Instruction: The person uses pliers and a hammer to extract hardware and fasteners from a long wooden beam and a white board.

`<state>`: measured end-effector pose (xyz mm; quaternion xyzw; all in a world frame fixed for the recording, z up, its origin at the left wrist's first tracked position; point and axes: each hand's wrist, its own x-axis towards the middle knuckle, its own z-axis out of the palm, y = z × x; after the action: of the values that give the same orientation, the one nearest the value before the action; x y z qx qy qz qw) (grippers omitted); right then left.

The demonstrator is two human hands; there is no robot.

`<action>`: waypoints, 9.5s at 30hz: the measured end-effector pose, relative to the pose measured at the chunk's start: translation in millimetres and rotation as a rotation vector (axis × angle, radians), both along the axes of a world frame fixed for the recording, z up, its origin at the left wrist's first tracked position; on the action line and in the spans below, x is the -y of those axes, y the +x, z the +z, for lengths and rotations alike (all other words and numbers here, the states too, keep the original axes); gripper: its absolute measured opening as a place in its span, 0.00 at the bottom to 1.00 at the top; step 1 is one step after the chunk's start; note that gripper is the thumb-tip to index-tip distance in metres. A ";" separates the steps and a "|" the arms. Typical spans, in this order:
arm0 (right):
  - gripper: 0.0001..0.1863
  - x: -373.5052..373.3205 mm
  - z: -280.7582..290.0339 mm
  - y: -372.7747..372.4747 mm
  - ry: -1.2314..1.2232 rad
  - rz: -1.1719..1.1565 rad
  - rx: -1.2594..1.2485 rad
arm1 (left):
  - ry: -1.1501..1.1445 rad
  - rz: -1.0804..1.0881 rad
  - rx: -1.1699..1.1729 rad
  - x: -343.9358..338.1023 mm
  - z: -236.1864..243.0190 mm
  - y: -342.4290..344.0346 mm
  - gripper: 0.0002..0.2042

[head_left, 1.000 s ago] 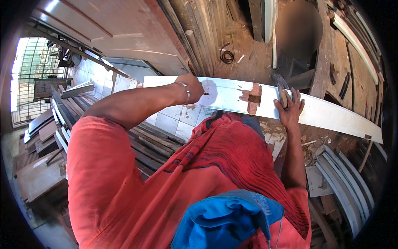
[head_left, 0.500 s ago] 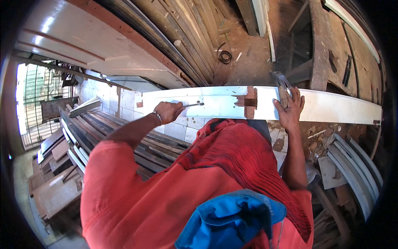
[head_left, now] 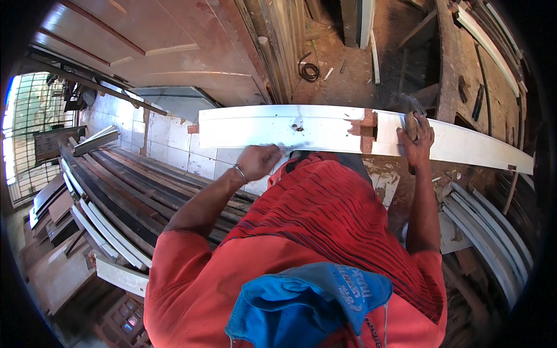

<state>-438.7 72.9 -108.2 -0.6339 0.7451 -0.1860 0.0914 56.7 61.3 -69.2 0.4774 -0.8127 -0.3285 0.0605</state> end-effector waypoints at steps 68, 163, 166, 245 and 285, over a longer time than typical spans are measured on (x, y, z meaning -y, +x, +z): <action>0.26 65.8 43.9 -394.3 0.031 -0.244 1.441 | 0.393 0.507 -0.691 71.5 -4.8 -532.0 0.16; 0.21 189.8 100.7 258.9 0.775 0.263 1.812 | 0.044 0.544 -0.586 47.5 15.0 -59.8 0.13; 0.22 189.8 91.0 259.0 0.801 0.319 1.864 | 0.036 0.568 -0.610 43.7 11.1 -62.2 0.13; 0.24 56.3 146.0 277.6 0.273 0.852 1.151 | 0.217 0.523 -1.031 1.6 -13.1 -46.5 0.15; 0.07 109.5 136.8 241.9 0.610 1.704 1.119 | 0.005 -0.217 -0.438 59.9 -13.8 -86.0 0.19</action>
<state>-196.8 -36.6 28.6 -0.7209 -0.0774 -0.1311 0.6762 -29.3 1.3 -83.0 0.3048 -0.8259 -0.4306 0.1987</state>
